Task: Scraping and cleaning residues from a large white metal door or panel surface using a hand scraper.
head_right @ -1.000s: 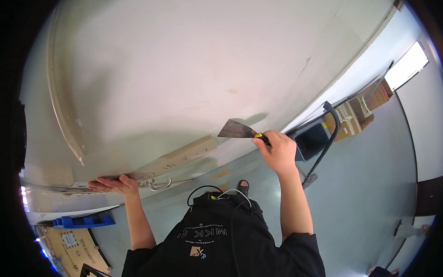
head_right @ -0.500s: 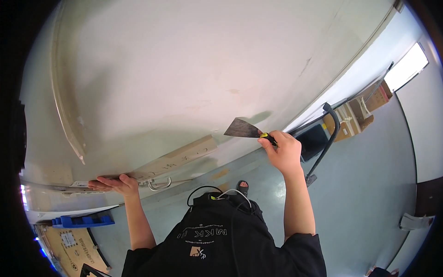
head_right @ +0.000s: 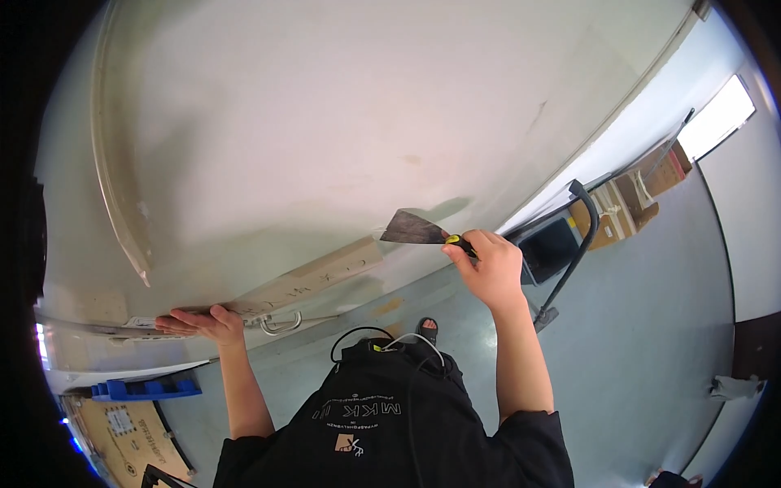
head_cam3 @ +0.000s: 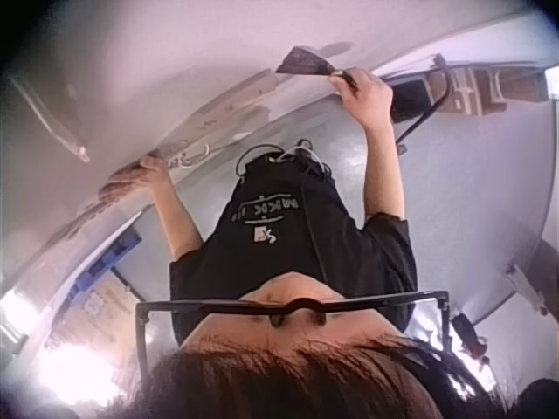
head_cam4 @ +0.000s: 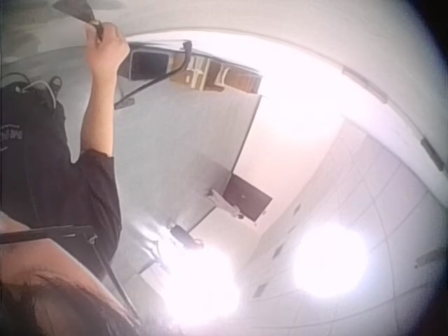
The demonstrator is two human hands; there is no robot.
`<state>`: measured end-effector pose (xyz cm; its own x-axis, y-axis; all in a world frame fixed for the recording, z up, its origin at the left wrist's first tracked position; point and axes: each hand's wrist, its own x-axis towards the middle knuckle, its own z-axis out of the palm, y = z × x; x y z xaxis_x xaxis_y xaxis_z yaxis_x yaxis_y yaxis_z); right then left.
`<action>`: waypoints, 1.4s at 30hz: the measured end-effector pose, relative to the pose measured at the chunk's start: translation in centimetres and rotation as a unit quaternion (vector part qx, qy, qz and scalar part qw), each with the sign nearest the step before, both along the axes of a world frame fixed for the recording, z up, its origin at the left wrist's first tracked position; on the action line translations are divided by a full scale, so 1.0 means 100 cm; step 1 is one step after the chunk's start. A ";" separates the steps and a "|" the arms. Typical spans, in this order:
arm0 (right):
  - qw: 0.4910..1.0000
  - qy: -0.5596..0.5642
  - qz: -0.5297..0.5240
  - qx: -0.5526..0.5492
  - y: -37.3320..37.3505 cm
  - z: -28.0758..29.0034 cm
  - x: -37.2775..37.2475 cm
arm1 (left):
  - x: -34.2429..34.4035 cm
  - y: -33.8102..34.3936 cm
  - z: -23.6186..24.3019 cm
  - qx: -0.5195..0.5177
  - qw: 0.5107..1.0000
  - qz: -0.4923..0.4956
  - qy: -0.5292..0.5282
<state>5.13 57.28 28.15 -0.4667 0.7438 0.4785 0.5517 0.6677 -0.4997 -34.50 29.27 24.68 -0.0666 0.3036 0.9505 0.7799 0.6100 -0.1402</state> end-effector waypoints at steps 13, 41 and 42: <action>1.000 0.000 -0.021 -0.005 0.003 -0.003 0.008 | -0.001 0.001 0.000 0.006 1.000 0.002 -0.004; 1.000 -0.011 -0.022 -0.007 0.001 -0.005 0.009 | -0.001 0.003 0.000 0.011 1.000 -0.008 0.002; 1.000 -0.011 -0.023 -0.004 0.000 -0.006 0.008 | -0.001 0.003 0.000 0.009 1.000 -0.008 0.003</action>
<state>5.94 57.24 27.59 -0.4419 0.7684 0.4629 0.5924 0.6375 -0.4927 -34.63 29.54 24.69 -0.0571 0.2873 0.9561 0.7884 0.6006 -0.1334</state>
